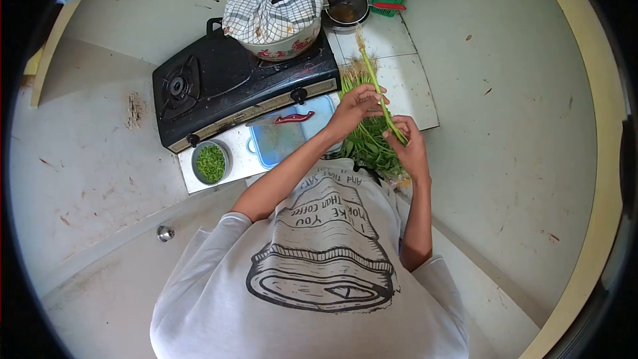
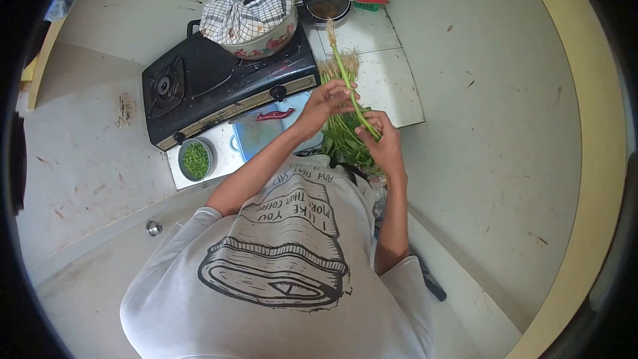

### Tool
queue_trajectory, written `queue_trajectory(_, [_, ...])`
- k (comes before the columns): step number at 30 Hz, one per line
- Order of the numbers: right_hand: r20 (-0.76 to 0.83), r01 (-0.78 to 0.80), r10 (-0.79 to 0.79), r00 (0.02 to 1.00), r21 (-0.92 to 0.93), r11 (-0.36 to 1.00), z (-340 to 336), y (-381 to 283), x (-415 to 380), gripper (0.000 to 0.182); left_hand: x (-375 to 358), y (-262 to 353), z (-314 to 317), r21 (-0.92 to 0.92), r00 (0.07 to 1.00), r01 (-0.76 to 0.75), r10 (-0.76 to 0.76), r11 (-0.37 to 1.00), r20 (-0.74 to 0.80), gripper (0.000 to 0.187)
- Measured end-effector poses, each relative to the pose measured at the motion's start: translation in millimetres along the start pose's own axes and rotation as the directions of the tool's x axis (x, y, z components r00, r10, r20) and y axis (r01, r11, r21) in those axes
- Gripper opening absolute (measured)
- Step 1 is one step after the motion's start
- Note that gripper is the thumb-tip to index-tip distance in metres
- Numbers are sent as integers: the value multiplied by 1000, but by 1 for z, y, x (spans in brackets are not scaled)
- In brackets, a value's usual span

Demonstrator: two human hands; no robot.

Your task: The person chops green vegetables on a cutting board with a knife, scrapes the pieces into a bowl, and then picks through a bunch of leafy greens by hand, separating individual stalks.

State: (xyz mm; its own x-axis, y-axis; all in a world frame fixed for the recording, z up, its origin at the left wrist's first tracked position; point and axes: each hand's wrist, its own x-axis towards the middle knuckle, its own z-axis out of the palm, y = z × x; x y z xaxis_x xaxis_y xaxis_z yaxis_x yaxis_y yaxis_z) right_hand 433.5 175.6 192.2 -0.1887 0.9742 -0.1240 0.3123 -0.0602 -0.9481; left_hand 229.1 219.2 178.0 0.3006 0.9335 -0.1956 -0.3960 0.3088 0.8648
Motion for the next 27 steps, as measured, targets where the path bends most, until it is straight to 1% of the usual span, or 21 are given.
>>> queue_trajectory(1, [26, -22, 23, 999, -34, 999, 1, 6, -3, 23, -5, 9, -1, 12, 1000, -12, 12, 1000, -17, 29])
queue_trajectory(4, [112, 23, 7, 994, -267, 963, 0, 27, -9, 29, -21, 29, -11, 6, 996, -73, 73, 997, -46, 29])
queue_trajectory(7, [149, -23, 67, 987, -277, 961, 0, 49, -11, 30, -31, 48, -16, 68, 989, -75, 83, 995, -125, 29])
queue_trajectory(10, [131, -41, 107, 986, -429, 902, 1, 66, -11, 43, -39, 59, -16, 103, 977, -106, 123, 989, -174, 30])
queue_trajectory(12, [108, 2, 56, 993, -476, 880, 3, 79, -11, 50, -44, 66, -14, 113, 971, -138, 157, 984, -181, 31])
queue_trajectory(13, [98, 24, 29, 995, -499, 866, 4, 87, -10, 54, -46, 69, -14, 67, 970, -164, 174, 984, -173, 32])
queue_trajectory(17, [145, 3, 75, 987, -473, 881, 1, 108, -5, 54, -55, 87, -7, 58, 952, -243, 250, 968, -180, 34])
queue_trajectory(19, [182, 13, 82, 980, -469, 883, -2, 90, -6, 55, -61, 98, -5, 50, 940, -273, 277, 961, -198, 35])
queue_trajectory(22, [187, 19, 86, 979, -497, 868, -5, 106, -4, 54, -70, 115, -3, 45, 924, -308, 310, 950, -225, 37])
queue_trajectory(25, [147, 17, 67, 987, -505, 863, -10, 112, -6, 46, -78, 123, -10, 59, 908, -328, 332, 943, -255, 37])
queue_trajectory(27, [165, -70, 168, 972, -477, 876, -19, 99, -3, 39, -82, 124, -17, 70, 905, -330, 336, 941, -260, 38])
